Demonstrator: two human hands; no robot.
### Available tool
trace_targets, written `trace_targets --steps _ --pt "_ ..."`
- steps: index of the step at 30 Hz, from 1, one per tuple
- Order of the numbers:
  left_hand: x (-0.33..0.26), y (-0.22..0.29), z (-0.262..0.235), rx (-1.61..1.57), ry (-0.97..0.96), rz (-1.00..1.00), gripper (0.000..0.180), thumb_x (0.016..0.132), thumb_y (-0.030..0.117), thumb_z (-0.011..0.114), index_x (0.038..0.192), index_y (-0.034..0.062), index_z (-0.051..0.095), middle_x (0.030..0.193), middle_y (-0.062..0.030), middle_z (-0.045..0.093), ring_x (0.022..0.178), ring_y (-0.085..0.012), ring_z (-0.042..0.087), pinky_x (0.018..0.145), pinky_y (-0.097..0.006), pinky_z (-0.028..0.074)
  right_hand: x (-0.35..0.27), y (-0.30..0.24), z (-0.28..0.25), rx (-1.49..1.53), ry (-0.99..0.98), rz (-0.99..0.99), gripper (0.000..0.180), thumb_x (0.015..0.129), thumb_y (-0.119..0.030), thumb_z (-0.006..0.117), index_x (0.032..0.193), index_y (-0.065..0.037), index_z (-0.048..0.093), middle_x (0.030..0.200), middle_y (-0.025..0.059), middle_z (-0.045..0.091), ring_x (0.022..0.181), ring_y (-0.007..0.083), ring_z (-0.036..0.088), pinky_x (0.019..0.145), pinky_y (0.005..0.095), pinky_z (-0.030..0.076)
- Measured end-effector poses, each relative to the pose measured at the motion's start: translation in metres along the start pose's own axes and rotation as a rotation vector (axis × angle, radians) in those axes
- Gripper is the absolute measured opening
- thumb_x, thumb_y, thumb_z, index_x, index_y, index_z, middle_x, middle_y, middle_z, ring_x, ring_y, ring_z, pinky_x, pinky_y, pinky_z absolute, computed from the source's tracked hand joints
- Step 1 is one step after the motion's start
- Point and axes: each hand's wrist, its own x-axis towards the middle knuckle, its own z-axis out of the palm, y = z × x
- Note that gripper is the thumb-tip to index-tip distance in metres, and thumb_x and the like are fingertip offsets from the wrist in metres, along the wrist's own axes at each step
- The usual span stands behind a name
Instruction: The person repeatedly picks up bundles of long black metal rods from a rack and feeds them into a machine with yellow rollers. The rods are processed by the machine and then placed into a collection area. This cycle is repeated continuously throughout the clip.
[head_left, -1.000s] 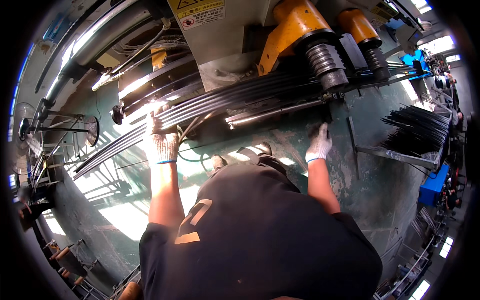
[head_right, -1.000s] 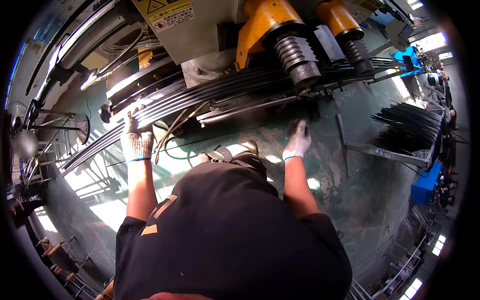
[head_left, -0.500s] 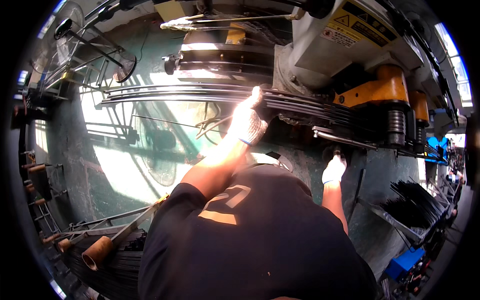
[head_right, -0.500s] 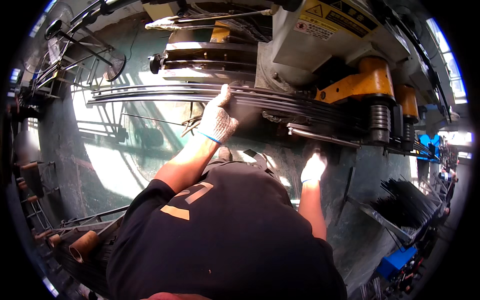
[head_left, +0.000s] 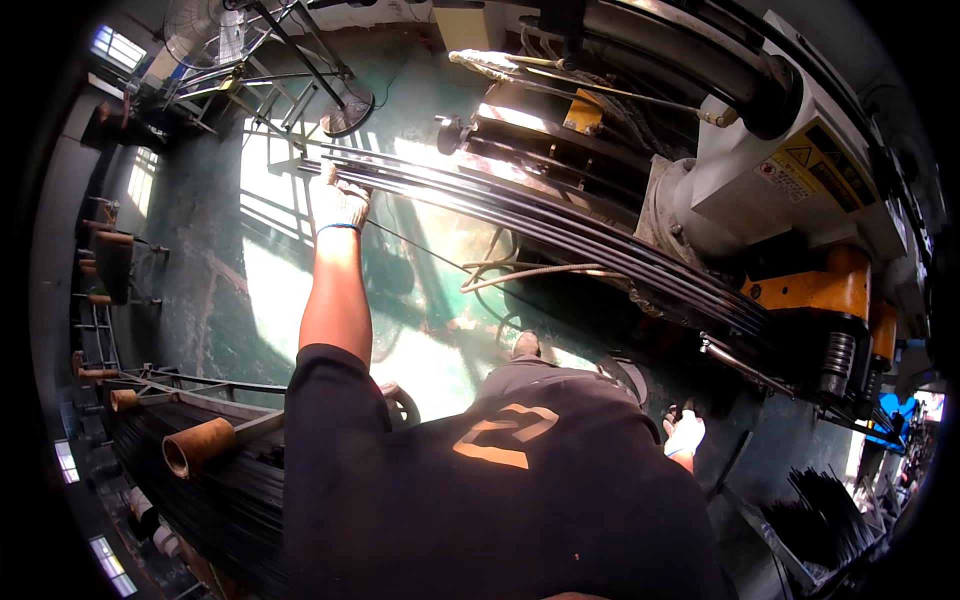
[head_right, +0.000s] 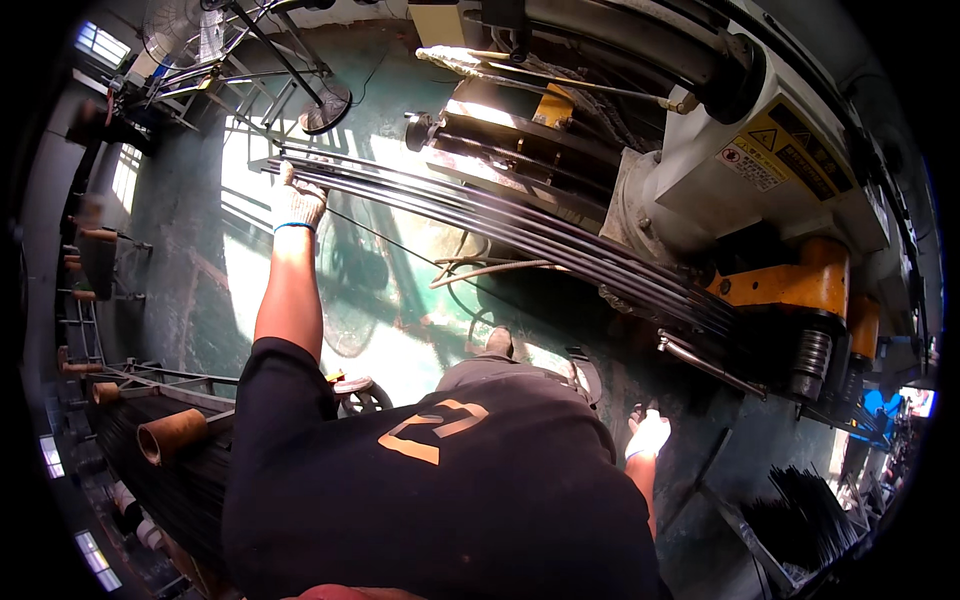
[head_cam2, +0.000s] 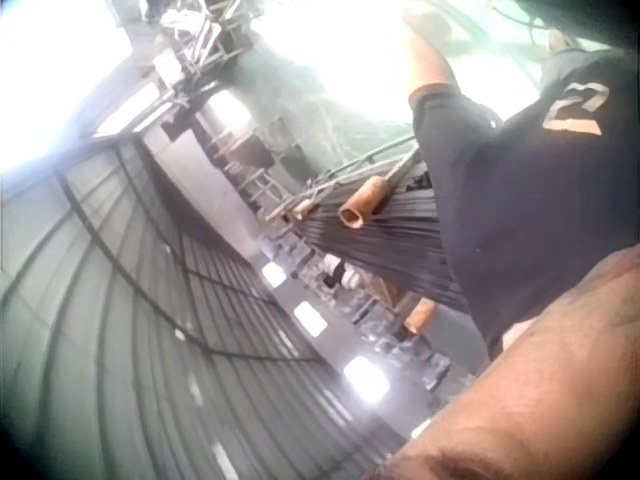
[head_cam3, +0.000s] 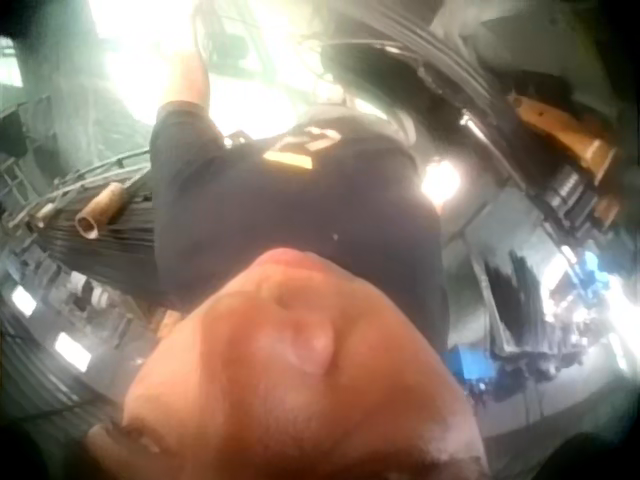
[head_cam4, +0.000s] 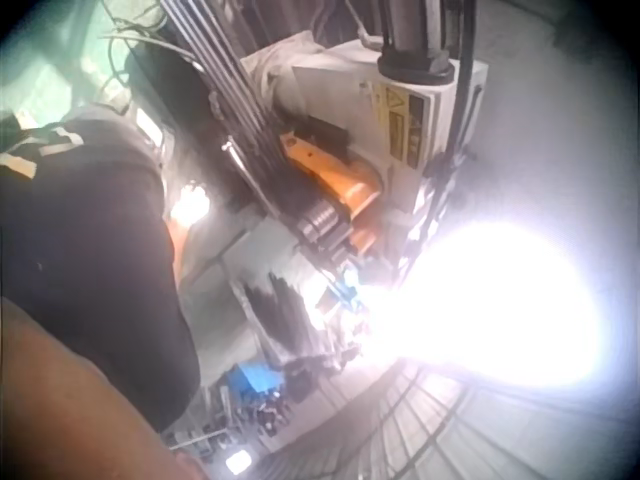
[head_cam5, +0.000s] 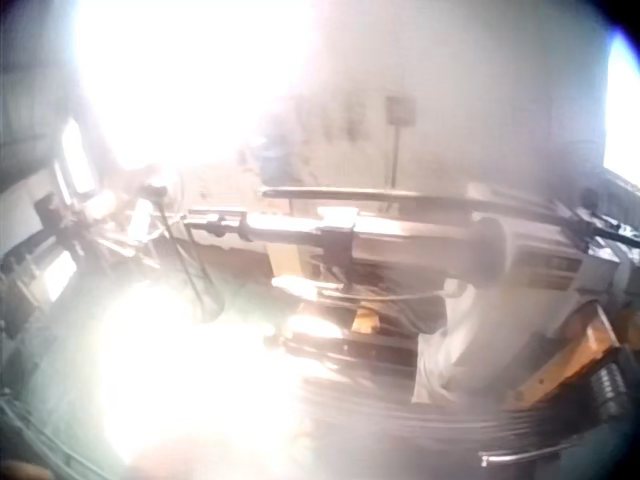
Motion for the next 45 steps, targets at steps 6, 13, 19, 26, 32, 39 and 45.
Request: trace_targets --steps 6,13,19,26,32,39,45 --pt "0.068 0.061 -0.032 0.206 0.052 0.058 0.037 0.113 0.037 0.049 0.125 0.0033 0.056 0.127 -0.0185 0.062 0.111 -0.0385 0.065 0.104 -0.061 0.054 -0.001 0.002 -0.014 0.01 0.078 -0.017 0.023 0.104 -0.028 0.068 0.106 -0.01 0.055 0.092 0.0097 0.071 0.076 0.0238 0.071 0.069 0.0394 0.056" --pt "0.048 0.056 -0.02 0.405 -0.05 0.131 0.01 0.11 0.016 0.053 0.107 0.0119 0.062 0.102 -0.0112 0.066 0.096 -0.0324 0.07 0.089 -0.054 0.062 0.003 0.024 -0.033 0.001 -0.039 0.016 0.016 0.102 -0.021 0.066 0.095 -0.012 0.056 0.084 0.0065 0.068 0.066 0.0188 0.064 0.054 0.0301 0.046" --pt "0.002 0.052 -0.007 0.363 0.003 0.146 0.016 0.109 0.015 0.052 0.125 0.013 0.057 0.106 -0.0121 0.068 0.098 -0.0338 0.072 0.088 -0.057 0.063 0.005 0.037 -0.03 0.038 -0.167 0.053 0.018 0.104 -0.02 0.066 0.092 -0.01 0.057 0.079 0.0059 0.064 0.061 0.0162 0.06 0.05 0.0273 0.04" --pt "0.011 0.044 -0.003 0.502 -0.145 0.124 0.022 0.107 0.018 0.06 0.126 0.0071 0.06 0.107 -0.0081 0.07 0.093 -0.0254 0.073 0.083 -0.044 0.065 -0.006 0.007 0.004 -0.246 0.006 -0.028 0.031 0.104 -0.024 0.068 0.11 0.003 0.055 0.096 0.0137 0.069 0.086 0.0277 0.072 0.074 0.0386 0.059" --pt "0.022 0.044 -0.007 0.431 -0.282 0.03 0.037 0.107 0.02 0.06 0.143 0.0099 0.056 0.117 -0.0092 0.071 0.104 -0.0285 0.072 0.091 -0.048 0.063 -0.008 -0.016 0.012 -0.28 0.013 -0.076 0.03 0.103 -0.024 0.07 0.103 0.004 0.059 0.095 0.0136 0.068 0.083 0.026 0.071 0.072 0.0379 0.058" --pt "-0.008 0.041 0.01 0.554 -0.155 0.063 0.054 0.11 0.019 0.052 0.161 0.0114 0.036 0.125 -0.0167 0.071 0.104 -0.0323 0.073 0.089 -0.052 0.062 -0.009 0.013 -0.01 -0.152 -0.036 -0.05 0.022 0.106 -0.024 0.067 0.094 -0.006 0.061 0.08 0.0062 0.065 0.064 0.0166 0.061 0.052 0.0289 0.045" --pt "0.017 0.044 -0.026 0.62 -0.29 0.089 0.04 0.109 0.022 0.056 0.145 0.0066 0.048 0.124 -0.0164 0.07 0.106 -0.0334 0.072 0.09 -0.051 0.062 -0.001 0.032 -0.026 -0.086 -0.17 0.03 0.021 0.105 -0.019 0.068 0.088 -0.012 0.058 0.071 0.0022 0.062 0.054 0.0096 0.054 0.044 0.0245 0.035"
